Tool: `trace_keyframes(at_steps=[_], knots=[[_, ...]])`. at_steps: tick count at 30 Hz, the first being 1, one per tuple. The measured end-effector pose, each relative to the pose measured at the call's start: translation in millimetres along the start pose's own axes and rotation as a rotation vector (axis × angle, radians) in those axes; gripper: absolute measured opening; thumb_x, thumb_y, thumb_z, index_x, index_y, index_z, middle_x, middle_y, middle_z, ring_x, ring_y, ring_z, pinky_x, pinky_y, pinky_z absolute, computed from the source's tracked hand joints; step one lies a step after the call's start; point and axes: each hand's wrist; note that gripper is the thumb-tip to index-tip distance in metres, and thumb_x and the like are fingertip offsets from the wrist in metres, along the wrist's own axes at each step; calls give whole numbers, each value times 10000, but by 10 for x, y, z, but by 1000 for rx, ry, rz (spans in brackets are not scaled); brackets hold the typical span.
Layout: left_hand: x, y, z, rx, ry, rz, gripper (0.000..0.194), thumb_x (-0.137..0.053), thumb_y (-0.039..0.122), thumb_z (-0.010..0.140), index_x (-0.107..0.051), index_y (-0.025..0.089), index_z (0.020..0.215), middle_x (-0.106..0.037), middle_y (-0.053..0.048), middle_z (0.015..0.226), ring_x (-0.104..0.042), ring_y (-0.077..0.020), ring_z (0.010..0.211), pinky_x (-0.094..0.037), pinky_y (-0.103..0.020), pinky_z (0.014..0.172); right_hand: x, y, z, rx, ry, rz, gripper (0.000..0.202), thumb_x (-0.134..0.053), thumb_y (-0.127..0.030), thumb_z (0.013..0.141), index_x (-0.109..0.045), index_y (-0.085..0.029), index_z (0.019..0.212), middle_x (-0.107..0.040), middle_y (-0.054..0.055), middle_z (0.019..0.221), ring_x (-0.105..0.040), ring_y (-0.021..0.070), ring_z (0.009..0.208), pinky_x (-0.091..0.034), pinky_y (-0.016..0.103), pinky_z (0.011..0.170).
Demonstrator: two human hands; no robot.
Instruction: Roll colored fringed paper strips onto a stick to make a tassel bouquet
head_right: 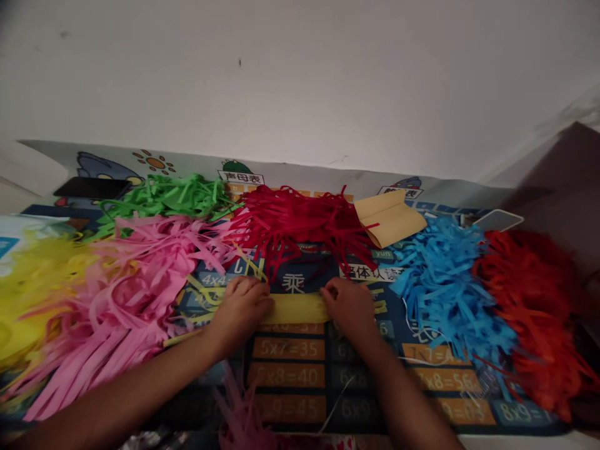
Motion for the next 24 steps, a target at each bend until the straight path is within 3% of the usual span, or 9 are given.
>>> trace_keyframes(at_steps=[2,4,5,7,9,12,16,20,24], knots=[[69,-9,22,-151,-68,33,67,-651,167,835,-639,202,779,-649,-21,859,-524,-215,901,-327,-402,903,201,117,-22,-45,198,-100,159,-567,-300,874,-676,-189,909,-710,69,849,-637,239,756,-374,333,685],[141,21,36,-252,-156,92,24,-653,184,825,-653,180,802,-638,-32,806,-515,-223,873,-308,-429,953,328,90,-136,93,353,-175,220,-535,-270,889,-647,-165,1047,-689,122,993,-620,272,882,-392,373,750],[171,55,38,-278,-193,124,44,-648,207,824,-665,167,818,-638,-44,795,-516,-234,869,-284,-456,989,337,26,-214,247,333,-171,238,-526,-242,890,-628,-166,1092,-676,131,1044,-605,274,939,-394,389,798],[211,151,36,-269,-245,181,145,-623,271,834,-690,143,842,-650,-74,793,-530,-259,852,-227,-514,1040,243,-147,-353,593,133,-88,273,-522,-169,871,-601,-179,1132,-665,116,1089,-581,252,1001,-387,393,880],[217,247,27,-221,-284,228,221,-594,307,846,-705,117,866,-662,-105,802,-554,-275,822,-214,-549,1043,59,-283,-417,754,-32,-13,314,-524,-114,829,-589,-175,1130,-660,106,1085,-570,242,997,-393,389,890],[176,288,-6,-135,-288,242,179,-573,211,854,-700,98,911,-668,-108,805,-591,-264,788,-243,-551,1022,-175,-287,-363,710,-3,63,292,-523,-83,761,-600,-159,1032,-653,109,1019,-562,249,929,-413,387,829],[139,128,-99,-26,-172,119,161,-540,94,862,-673,139,939,-683,-71,847,-622,-235,813,-283,-546,990,-192,-142,-243,630,39,140,342,-514,-66,702,-597,-147,1024,-647,128,1063,-558,246,960,-398,384,856],[217,52,-174,36,-95,-16,198,-600,176,825,-659,190,1012,-705,-61,933,-628,-244,892,-252,-570,1020,-103,-142,-197,631,-30,131,261,-572,-136,775,-622,-169,1029,-680,98,1045,-580,233,971,-333,392,882],[281,178,-146,57,-85,21,256,-613,331,837,-654,194,1049,-705,-76,920,-627,-272,884,-186,-630,1050,-100,-155,-142,618,3,179,128,-543,-183,899,-667,-196,931,-715,49,964,-616,184,899,-296,360,831]])
Point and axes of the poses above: each hand's wrist, its own z-axis towards the middle knuckle, its own x-axis out of the back of the hand, y = z × x
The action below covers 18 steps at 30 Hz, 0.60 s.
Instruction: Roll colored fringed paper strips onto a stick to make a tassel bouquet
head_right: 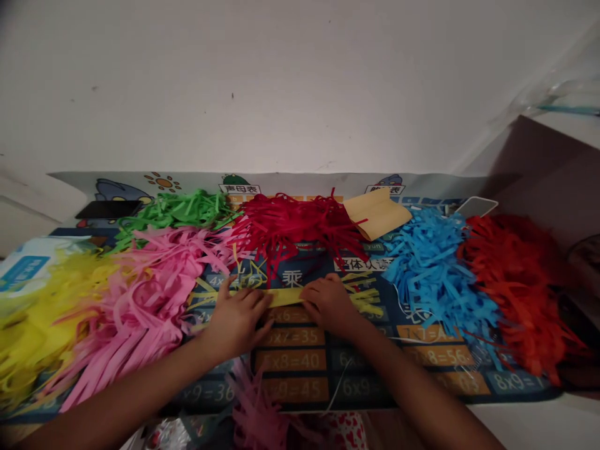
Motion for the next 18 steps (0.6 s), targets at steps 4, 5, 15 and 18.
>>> trace_keyframes(at_steps=[4,5,15,18], knots=[[-58,38,29,-8,11,86,124,-577,254,881,-683,216,934,-695,-43,815,-627,-254,817,-207,-635,1029,-11,23,0,-46,-2,-12,139,-589,-219,895,-666,-195,1009,-714,53,1009,-614,187,903,-282,361,826],[-85,13,16,-13,25,93,118,-578,222,881,-685,218,930,-695,-35,802,-628,-247,809,-206,-632,1029,-15,22,-6,-39,-13,-39,156,-613,-231,884,-666,-199,1027,-710,57,1016,-605,196,912,-277,368,833],[-153,-346,-46,77,101,-330,214,-518,280,947,-721,245,886,-720,-24,922,-623,-189,877,-341,-391,854,-30,104,46,-241,-30,39,223,-581,-286,931,-699,-212,757,-661,8,831,-533,169,823,-277,333,744],[-164,-338,70,168,32,-300,307,-514,276,937,-688,209,693,-693,-14,776,-614,-188,792,-328,-375,786,-47,85,134,-361,-36,5,229,-635,-278,878,-659,-204,663,-636,-8,747,-526,165,770,-264,325,708]])
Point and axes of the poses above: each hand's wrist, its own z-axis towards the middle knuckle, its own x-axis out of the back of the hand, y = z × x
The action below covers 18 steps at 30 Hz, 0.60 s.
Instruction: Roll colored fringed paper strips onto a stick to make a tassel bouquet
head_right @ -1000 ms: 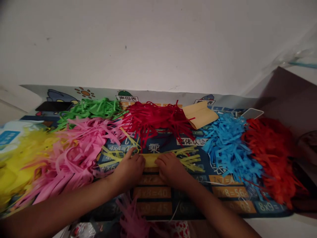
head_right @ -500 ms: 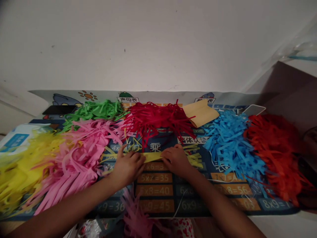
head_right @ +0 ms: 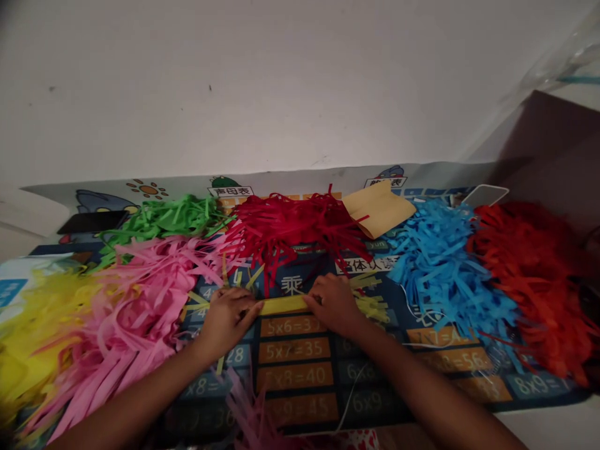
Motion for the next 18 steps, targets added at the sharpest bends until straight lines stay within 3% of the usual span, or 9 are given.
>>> trace_keyframes(at_steps=[3,8,12,15,18], knots=[[-39,-6,63,19,-17,64,329,-534,279,915,-644,195,615,-652,-8,684,-601,-193,740,-305,-371,742,-22,-37,36,-34,14,-51,213,-688,-259,816,-627,-194,622,-615,-14,707,-516,170,749,-250,321,693],[-87,-39,97,-3,-15,159,352,-521,294,918,-623,191,598,-642,-20,664,-583,-199,699,-286,-371,698,-56,-48,37,-27,20,-83,232,-671,-252,815,-602,-192,602,-605,-8,698,-503,171,727,-239,322,679],[-83,-41,115,-3,-34,196,260,-561,293,902,-637,190,675,-654,-25,717,-581,-204,717,-298,-381,705,-58,-30,58,-32,19,-96,208,-686,-245,796,-595,-194,616,-608,-6,692,-511,180,734,-253,323,685],[-50,-30,86,-116,22,205,112,-568,190,893,-662,229,845,-674,-18,857,-582,-211,842,-320,-430,842,37,-19,21,-48,77,-108,125,-706,-229,785,-614,-191,708,-637,6,753,-536,189,773,-290,334,727],[-5,10,41,-312,51,268,176,-603,136,861,-662,285,933,-675,7,940,-548,-228,983,-215,-527,1029,160,-41,-93,188,143,-193,26,-680,-240,834,-658,-230,843,-683,21,934,-545,225,941,-271,416,913]])
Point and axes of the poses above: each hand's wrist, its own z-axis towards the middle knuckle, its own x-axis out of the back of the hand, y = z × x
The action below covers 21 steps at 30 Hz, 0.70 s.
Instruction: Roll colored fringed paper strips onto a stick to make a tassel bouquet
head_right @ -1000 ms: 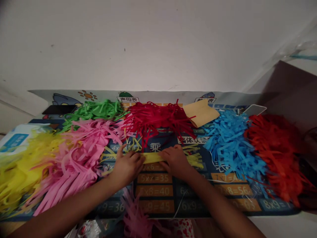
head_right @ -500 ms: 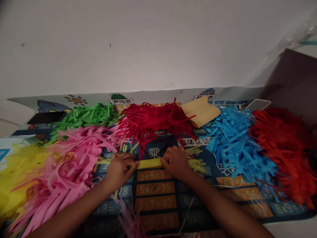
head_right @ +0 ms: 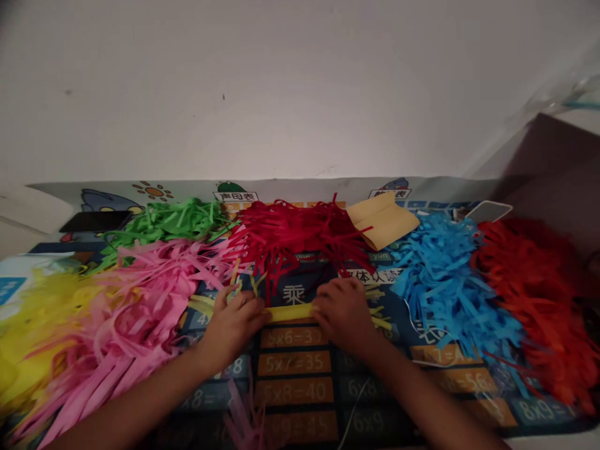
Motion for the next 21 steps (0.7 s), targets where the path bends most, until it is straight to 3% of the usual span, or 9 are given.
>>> trace_keyframes(at_steps=[3,5,10,15,18,21], knots=[[51,71,16,-83,-40,63,99,-612,184,851,-660,245,913,-664,-15,913,-519,-247,1032,-156,-557,1094,24,-35,-83,295,-13,-104,125,-585,-156,907,-663,-246,947,-694,22,986,-529,229,1014,-188,483,1025],[68,124,58,-83,-60,100,77,-580,216,862,-657,215,859,-647,-35,858,-515,-254,1013,-166,-561,1100,-36,-36,-83,371,-24,-150,172,-550,-96,912,-657,-223,958,-693,29,957,-530,217,997,-194,470,1038],[50,172,162,-28,-67,121,108,-578,253,848,-645,192,790,-631,-31,787,-532,-235,922,-222,-553,1069,-137,-81,75,210,-9,-145,119,-574,-161,913,-639,-221,832,-675,4,855,-525,197,931,-205,460,1015],[-4,117,96,26,6,72,115,-587,199,853,-642,202,753,-643,-15,743,-562,-219,891,-206,-565,1062,-167,-271,115,230,-47,-146,86,-600,-227,909,-645,-202,977,-674,59,937,-522,223,914,-285,422,878],[-21,58,-13,45,49,-17,144,-545,184,912,-673,232,867,-678,-5,779,-585,-204,903,-231,-533,1046,-224,-183,49,212,-31,-57,107,-606,-169,906,-669,-222,837,-672,13,808,-521,187,817,-282,378,798],[-26,-1,-75,132,73,-165,158,-534,219,933,-688,252,921,-705,-14,852,-604,-196,894,-279,-488,999,-236,-3,-10,69,9,68,109,-657,-211,883,-701,-245,789,-674,-7,800,-527,180,817,-270,365,790]])
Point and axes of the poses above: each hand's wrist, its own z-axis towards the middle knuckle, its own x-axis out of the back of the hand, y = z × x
